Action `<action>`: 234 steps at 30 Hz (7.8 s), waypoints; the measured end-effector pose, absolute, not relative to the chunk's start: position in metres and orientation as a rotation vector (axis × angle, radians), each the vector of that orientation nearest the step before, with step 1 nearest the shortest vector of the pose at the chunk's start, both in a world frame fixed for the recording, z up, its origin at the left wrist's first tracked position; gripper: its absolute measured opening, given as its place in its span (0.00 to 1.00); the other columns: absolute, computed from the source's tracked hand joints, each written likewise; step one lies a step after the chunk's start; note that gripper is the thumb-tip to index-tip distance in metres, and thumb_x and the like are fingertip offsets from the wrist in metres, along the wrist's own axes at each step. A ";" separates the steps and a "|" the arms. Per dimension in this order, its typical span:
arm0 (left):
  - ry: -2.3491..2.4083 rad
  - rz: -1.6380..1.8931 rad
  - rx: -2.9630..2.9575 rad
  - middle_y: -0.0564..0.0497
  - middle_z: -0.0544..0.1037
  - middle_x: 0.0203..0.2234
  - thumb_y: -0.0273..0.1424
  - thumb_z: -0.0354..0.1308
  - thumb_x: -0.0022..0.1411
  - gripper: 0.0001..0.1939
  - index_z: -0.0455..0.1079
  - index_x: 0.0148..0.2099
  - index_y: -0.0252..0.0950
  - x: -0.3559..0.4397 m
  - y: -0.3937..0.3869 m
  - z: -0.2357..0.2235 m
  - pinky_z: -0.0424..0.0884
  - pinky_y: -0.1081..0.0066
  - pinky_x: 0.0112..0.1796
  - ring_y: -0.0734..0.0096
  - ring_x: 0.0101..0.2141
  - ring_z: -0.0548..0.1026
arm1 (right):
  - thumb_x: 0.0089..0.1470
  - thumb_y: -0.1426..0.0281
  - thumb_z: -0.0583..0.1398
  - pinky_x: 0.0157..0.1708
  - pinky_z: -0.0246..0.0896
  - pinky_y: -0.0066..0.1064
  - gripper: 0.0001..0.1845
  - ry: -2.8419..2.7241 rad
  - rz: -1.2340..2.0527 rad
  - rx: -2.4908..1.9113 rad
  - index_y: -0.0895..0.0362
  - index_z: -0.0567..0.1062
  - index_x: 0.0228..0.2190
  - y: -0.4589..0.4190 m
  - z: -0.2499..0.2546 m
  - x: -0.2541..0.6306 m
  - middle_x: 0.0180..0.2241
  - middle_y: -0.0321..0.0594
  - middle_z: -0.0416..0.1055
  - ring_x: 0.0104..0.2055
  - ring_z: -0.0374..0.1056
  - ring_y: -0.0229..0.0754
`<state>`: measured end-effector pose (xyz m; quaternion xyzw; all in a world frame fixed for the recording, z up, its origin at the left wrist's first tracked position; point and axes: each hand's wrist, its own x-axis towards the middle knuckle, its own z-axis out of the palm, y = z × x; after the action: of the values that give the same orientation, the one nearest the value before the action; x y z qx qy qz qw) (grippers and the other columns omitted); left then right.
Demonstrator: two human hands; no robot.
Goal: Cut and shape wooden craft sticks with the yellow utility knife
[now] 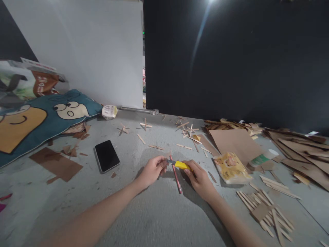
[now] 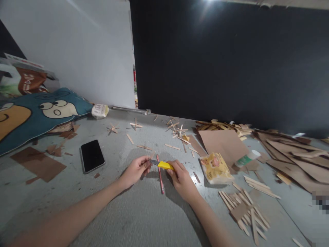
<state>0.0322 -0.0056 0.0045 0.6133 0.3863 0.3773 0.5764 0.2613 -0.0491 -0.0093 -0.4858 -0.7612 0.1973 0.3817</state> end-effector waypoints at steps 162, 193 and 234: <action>0.860 0.887 1.362 0.59 0.60 0.19 0.51 0.58 0.65 0.22 0.64 0.30 0.38 0.034 -0.001 -0.002 0.55 0.75 0.26 0.77 0.21 0.58 | 0.71 0.68 0.52 0.42 0.71 0.31 0.21 -1.964 0.397 -1.146 0.49 0.77 0.59 -0.046 -0.013 0.263 0.40 0.43 0.73 0.40 0.72 0.42; 0.769 0.924 1.277 0.60 0.58 0.21 0.53 0.60 0.65 0.23 0.69 0.37 0.36 0.032 -0.004 -0.005 0.54 0.76 0.26 0.77 0.22 0.55 | 0.71 0.68 0.53 0.41 0.71 0.30 0.21 -1.975 0.380 -1.089 0.49 0.76 0.60 -0.044 -0.011 0.264 0.40 0.44 0.74 0.40 0.74 0.42; 0.939 0.876 1.539 0.54 0.70 0.26 0.34 0.52 0.67 0.10 0.72 0.41 0.35 0.035 -0.006 -0.009 0.64 0.74 0.33 0.72 0.28 0.67 | 0.70 0.68 0.54 0.42 0.71 0.31 0.20 -1.980 0.376 -1.094 0.47 0.78 0.57 -0.043 -0.018 0.264 0.40 0.42 0.74 0.41 0.74 0.42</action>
<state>0.0351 -0.0060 -0.0094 0.6469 0.3946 0.3681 0.5388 0.2642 -0.0427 -0.0177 -0.4348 -0.7870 0.1496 0.4113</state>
